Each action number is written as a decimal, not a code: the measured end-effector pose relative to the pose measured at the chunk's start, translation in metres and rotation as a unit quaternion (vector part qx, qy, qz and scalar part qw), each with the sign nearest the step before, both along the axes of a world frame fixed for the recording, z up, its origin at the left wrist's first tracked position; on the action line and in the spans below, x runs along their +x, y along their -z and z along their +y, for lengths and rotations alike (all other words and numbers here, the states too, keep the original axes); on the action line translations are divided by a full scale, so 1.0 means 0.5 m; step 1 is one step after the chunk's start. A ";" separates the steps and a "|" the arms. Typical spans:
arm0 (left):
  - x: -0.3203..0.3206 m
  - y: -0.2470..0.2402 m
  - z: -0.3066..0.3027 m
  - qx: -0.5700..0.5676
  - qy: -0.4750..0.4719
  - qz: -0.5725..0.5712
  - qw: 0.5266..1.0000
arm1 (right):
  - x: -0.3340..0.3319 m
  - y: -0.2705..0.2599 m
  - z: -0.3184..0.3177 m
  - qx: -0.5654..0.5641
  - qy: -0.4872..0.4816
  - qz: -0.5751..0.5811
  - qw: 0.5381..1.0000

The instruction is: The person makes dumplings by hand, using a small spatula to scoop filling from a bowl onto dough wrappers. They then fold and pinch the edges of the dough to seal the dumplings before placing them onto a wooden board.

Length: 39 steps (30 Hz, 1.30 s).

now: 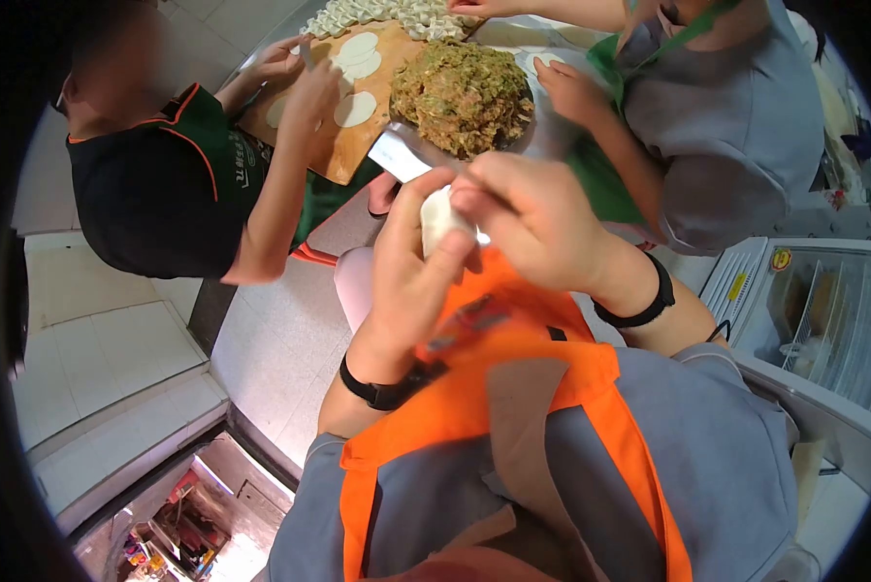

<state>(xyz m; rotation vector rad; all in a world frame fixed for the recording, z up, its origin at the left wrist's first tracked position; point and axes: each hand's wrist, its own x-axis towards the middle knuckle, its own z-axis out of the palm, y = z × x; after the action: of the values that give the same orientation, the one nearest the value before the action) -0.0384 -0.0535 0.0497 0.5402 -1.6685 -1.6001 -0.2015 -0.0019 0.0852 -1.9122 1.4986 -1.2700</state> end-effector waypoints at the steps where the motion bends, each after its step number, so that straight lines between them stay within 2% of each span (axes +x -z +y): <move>1: 0.000 0.002 -0.001 -0.003 -0.021 0.000 1.000 | 0.000 0.000 -0.002 0.043 0.025 -0.052 0.997; 2: 0.001 0.004 -0.003 -0.006 -0.041 0.000 0.999 | -0.003 0.003 -0.007 0.049 0.026 -0.063 0.996; 4: 0.003 0.003 -0.001 0.083 -0.082 0.011 0.993 | -0.010 0.010 -0.022 0.062 0.027 -0.083 0.994; 8: 0.011 0.013 -0.039 -0.005 -0.070 -0.016 0.997 | 0.001 -0.002 -0.055 0.168 0.000 -0.227 0.959; 11: 0.004 0.010 -0.069 0.046 -0.040 0.023 0.998 | -0.024 -0.008 -0.102 0.152 -0.041 -0.130 0.979; 14: -0.025 0.020 -0.096 0.208 -0.030 0.125 0.970 | -0.050 -0.084 -0.178 0.174 -0.013 0.075 0.982; 15: -0.027 0.059 -0.111 0.209 0.003 0.128 0.970 | -0.066 -0.073 -0.218 0.181 0.009 0.026 0.983; 16: -0.029 0.088 -0.121 0.245 0.026 0.071 0.966 | -0.098 -0.052 -0.275 0.105 -0.007 0.052 0.993; 18: -0.043 0.153 -0.120 0.218 0.065 -0.104 0.968 | -0.171 -0.015 -0.406 0.051 0.028 0.118 0.991; 19: -0.049 0.184 -0.116 0.163 0.043 -0.141 0.976 | -0.201 -0.008 -0.471 0.076 0.029 0.156 0.984; 21: -0.064 0.269 -0.102 0.052 -0.006 -0.201 0.978 | -0.210 -0.010 -0.568 0.166 0.085 0.153 0.970; 23: -0.083 0.355 -0.087 -0.060 -0.059 -0.244 0.966 | -0.266 0.077 -0.695 0.148 0.096 0.233 0.956; 26: -0.106 0.341 -0.092 -0.077 -0.113 -0.302 0.943 | -0.317 0.198 -0.853 0.120 0.038 0.293 0.948; 28: -0.114 0.338 -0.104 -0.113 -0.110 -0.331 0.930 | -0.311 0.235 -0.912 0.102 0.008 0.358 0.928; 32: -0.124 0.341 -0.112 -0.146 -0.084 -0.380 0.909 | -0.314 0.330 -0.971 0.071 -0.007 0.449 0.891; 33: -0.126 0.337 -0.110 -0.144 -0.081 -0.389 0.906 | -0.316 0.347 -0.980 0.049 -0.010 0.438 0.898; 35: -0.133 0.335 -0.103 -0.132 -0.082 -0.411 0.898 | -0.338 0.359 -0.987 0.090 0.003 0.390 0.916; 36: -0.138 0.335 -0.101 -0.121 -0.083 -0.426 0.893 | -0.344 0.348 -0.973 0.113 0.014 0.365 0.924; 37: -0.143 0.334 -0.101 -0.115 -0.084 -0.438 0.888 | -0.342 0.320 -0.949 0.074 0.052 0.345 0.934; 39: -0.144 0.343 -0.096 -0.142 -0.093 -0.440 0.882 | -0.345 0.244 -0.885 0.059 0.060 0.303 0.949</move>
<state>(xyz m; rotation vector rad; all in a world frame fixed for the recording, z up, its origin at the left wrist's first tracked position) -0.1106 -0.1015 -0.1218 1.3596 -2.3470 -0.9618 -0.3739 -0.4447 -0.0366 -2.2770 1.9521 -0.6254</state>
